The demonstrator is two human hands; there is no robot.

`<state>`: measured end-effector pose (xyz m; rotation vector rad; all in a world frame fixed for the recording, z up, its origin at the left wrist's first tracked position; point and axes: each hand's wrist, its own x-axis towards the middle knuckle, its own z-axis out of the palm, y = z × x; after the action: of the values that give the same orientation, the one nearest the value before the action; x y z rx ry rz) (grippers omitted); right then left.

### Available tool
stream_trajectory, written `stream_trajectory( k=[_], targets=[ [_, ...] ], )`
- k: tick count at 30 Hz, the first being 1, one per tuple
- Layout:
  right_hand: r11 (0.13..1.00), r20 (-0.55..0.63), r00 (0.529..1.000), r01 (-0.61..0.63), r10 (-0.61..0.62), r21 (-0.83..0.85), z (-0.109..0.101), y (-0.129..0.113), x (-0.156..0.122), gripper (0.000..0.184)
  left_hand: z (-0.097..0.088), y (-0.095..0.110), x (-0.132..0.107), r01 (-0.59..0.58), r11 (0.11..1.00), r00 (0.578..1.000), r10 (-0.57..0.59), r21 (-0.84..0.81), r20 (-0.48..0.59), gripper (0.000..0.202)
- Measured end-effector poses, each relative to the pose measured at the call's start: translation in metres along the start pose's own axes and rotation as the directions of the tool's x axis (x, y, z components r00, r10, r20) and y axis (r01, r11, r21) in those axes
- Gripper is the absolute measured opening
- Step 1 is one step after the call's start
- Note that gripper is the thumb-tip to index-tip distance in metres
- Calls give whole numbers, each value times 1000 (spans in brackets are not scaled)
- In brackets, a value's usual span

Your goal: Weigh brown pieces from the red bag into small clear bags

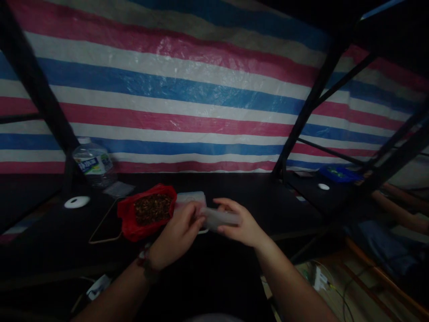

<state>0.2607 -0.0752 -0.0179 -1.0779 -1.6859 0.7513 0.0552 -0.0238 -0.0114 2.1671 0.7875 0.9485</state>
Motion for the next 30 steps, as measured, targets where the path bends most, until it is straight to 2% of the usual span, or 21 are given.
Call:
stream_trajectory(
  k=[2,4,8,13,16,21,24,26,28,30],
  targets=[
    [993,45,998,43,-48,111,13,-11,12,80,-14,5,-9,-17,998,998,21,60,-62,14],
    [985,80,993,76,-90,155,26,-21,22,80,-25,10,-17,-24,997,994,32,74,-109,22],
    [987,62,985,157,-158,23,43,-38,29,51,-45,18,-28,-52,997,992,58,57,-114,32],
    [962,83,968,244,-235,-120,42,-44,20,21,-69,25,-31,-135,991,989,135,3,65,15],
    [950,96,959,277,-265,-142,40,-46,10,15,-75,25,-31,-151,988,982,148,14,114,11],
    [932,142,946,313,-290,-181,37,-52,-3,22,-73,28,-31,-138,987,988,132,84,75,17],
    [918,191,942,318,-277,-235,31,-57,-6,29,-70,30,-32,-176,979,984,174,101,25,19],
    [909,216,936,329,-278,-257,23,-61,-6,47,-67,30,-30,-207,969,978,210,136,-7,19],
    [908,185,940,329,-287,-259,15,-65,-6,65,-63,28,-28,-235,956,970,241,176,-14,19],
    [900,133,951,308,-280,-309,11,-67,-7,67,-56,24,-25,-256,946,966,258,199,16,19]
  ],
)
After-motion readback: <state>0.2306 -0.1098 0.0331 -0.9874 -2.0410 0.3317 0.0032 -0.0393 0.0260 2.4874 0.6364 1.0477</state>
